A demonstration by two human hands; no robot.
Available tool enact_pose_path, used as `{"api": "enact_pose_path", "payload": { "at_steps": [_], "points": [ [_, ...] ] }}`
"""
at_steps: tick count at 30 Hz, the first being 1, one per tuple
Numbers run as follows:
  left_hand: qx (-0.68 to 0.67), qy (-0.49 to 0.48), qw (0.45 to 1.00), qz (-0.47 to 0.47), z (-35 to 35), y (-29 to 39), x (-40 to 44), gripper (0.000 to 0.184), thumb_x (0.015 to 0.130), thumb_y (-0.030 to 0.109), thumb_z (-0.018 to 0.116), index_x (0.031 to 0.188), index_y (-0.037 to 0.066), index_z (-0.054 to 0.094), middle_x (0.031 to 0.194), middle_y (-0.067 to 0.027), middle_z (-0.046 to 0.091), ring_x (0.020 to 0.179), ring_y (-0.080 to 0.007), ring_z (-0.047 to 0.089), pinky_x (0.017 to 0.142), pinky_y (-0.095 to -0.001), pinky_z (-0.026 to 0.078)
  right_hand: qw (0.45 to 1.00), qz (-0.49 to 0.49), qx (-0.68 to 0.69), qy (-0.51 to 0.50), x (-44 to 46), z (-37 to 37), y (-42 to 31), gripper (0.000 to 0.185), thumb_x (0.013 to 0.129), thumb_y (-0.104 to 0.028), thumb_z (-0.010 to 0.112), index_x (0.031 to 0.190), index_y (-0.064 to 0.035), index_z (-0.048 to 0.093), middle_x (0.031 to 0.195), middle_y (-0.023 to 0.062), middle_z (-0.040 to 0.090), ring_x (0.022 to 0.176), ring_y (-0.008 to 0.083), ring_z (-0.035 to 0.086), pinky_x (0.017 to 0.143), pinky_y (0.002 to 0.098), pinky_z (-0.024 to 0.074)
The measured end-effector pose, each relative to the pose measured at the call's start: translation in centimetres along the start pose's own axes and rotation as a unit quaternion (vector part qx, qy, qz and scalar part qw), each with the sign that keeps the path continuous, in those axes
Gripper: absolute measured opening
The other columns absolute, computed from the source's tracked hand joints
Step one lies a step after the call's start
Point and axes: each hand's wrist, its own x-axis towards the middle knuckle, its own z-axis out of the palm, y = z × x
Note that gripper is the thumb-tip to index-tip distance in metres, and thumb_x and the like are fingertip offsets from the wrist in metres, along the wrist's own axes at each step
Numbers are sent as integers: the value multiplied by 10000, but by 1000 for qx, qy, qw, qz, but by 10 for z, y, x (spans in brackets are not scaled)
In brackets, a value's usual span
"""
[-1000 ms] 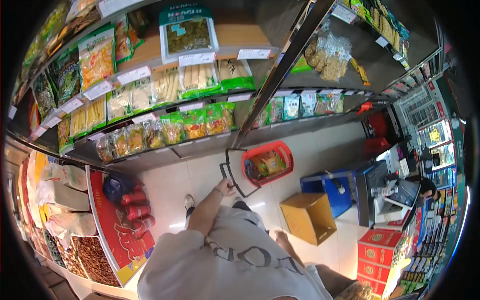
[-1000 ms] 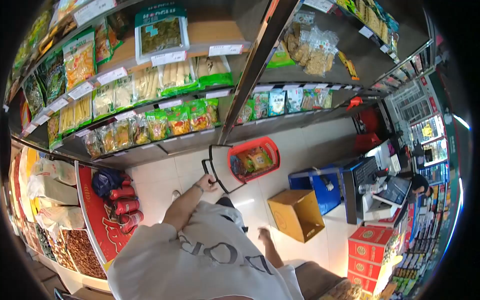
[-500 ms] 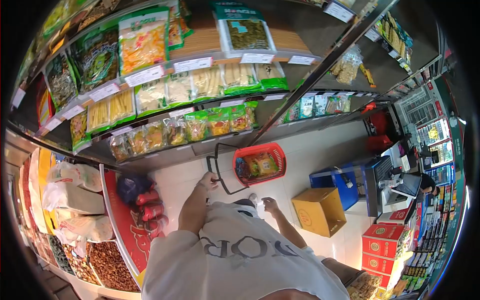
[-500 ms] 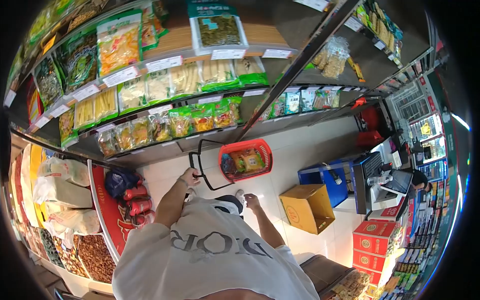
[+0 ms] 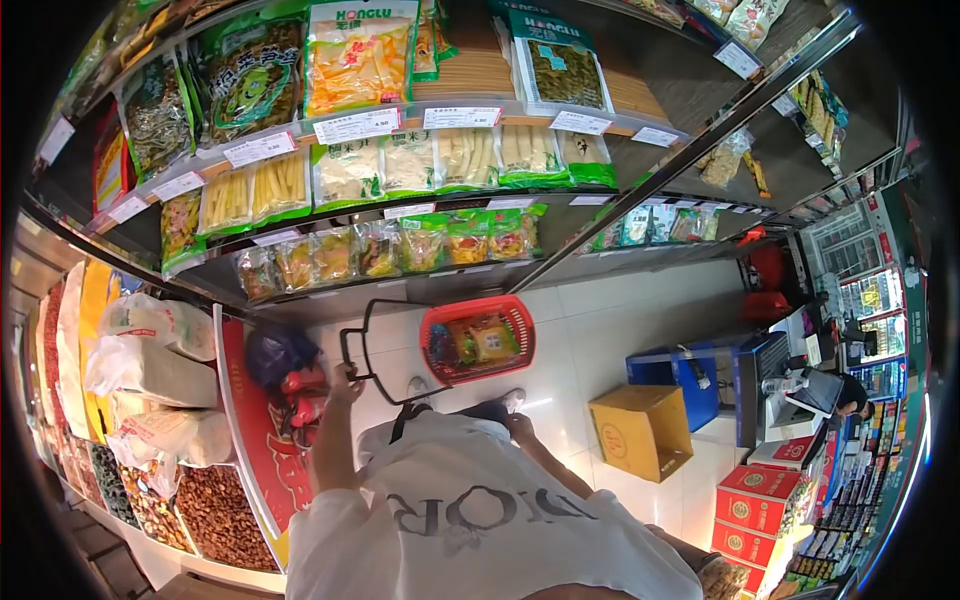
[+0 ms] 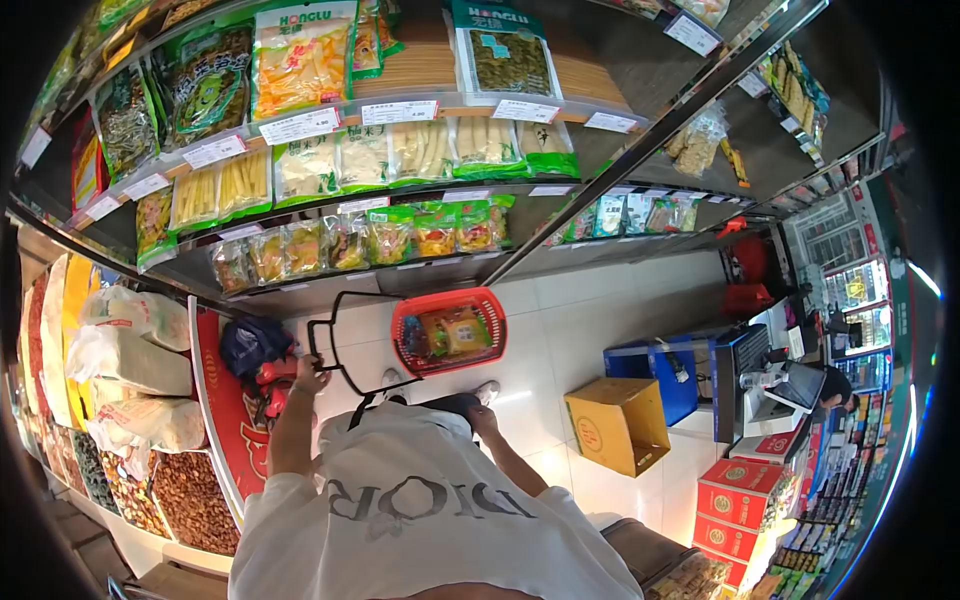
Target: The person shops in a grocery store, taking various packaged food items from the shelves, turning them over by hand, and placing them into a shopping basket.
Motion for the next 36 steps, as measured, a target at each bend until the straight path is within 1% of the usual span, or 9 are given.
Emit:
{"api": "enact_pose_path", "payload": {
  "at_steps": [7, 9, 12, 15, 17, 20, 26, 32, 36],
  "points": [
    [-140, 183, 966, 118, -38, 8, 22, 280, 738, 221, 575, 1013, 181, 545, 1003, -30, 508, 884, -207, 510, 785, -405, 468, 994, 54, -94, -30, -13, -12, 40, 256, 842, -136, 596, 1056, -125, 738, 856, 99, 708, 634, 129, 650, 612, 296, 541],
    [-171, 201, 953, 147, -33, 0, 10, 347, 800, 195, 538, 1147, 214, 553, 978, -37, 497, 807, -200, 502, 739, -397, 488, 997, -8, -68, -33, -19, -11, 43, 259, 894, -247, 631, 1020, -32, 700, 592, 42, 584, 427, 125, 502, 402, 283, 415],
    [16, 240, 891, 385, -36, -13, 10, 546, 864, 153, 518, 1388, 40, 418, 1148, -117, 562, 991, -290, 573, 826, -423, 512, 982, 161, 75, 61, -27, -9, 36, 231, 893, -198, 593, 1004, -21, 692, 601, 47, 584, 438, 126, 507, 410, 297, 422],
    [149, 529, 823, 144, 23, -17, -16, 552, 902, 281, 552, 1325, -66, 483, 1291, -248, 580, 1054, -358, 629, 903, -470, 501, 971, 144, 166, 100, -22, -20, 23, 242, 892, -177, 573, 1023, -6, 683, 665, 58, 598, 474, 126, 521, 428, 293, 429],
    [225, 332, 905, 138, 42, -26, -10, 435, 915, 320, 556, 1155, -37, 627, 1162, -256, 648, 984, -364, 650, 892, -444, 506, 965, 119, 201, 118, -31, -32, -26, 255, 929, -138, 526, 1079, 7, 673, 711, 20, 543, 513, 109, 500, 443, 269, 429],
    [262, 113, 807, 518, 119, -53, -12, 133, 885, 28, 526, 982, 15, 616, 1026, -155, 624, 949, -273, 606, 831, -353, 493, 977, 15, 191, 93, -19, -55, -83, 277, 951, -149, 484, 1089, 13, 661, 702, 2, 515, 535, 89, 488, 474, 254, 427],
    [302, -170, 719, 602, 339, 17, -207, 208, 838, -105, 521, 998, 10, 590, 1120, -149, 582, 976, -256, 604, 805, -330, 518, 961, -200, 172, 79, 21, -129, -276, 256, 954, -139, 476, 1109, -5, 630, 689, -31, 460, 545, 58, 420, 482, 223, 362],
    [311, -29, 596, 740, 463, 66, -229, 218, 831, -39, 542, 1040, 11, 583, 1076, -178, 589, 896, -321, 590, 774, -392, 484, 927, -323, 157, 103, 68, -176, -425, 171, 919, -56, 552, 1061, -4, 632, 687, -43, 494, 609, 32, 426, 529, 223, 347],
    [339, 47, 661, 668, 502, 75, -218, 223, 842, 51, 591, 1061, 8, 578, 1037, -160, 625, 899, -306, 619, 759, -412, 492, 901, -400, 138, 93, 124, -192, -473, 182, 919, -78, 585, 1058, 32, 623, 782, 16, 625, 690, 36, 508, 586, 220, 400]
  ]
}}
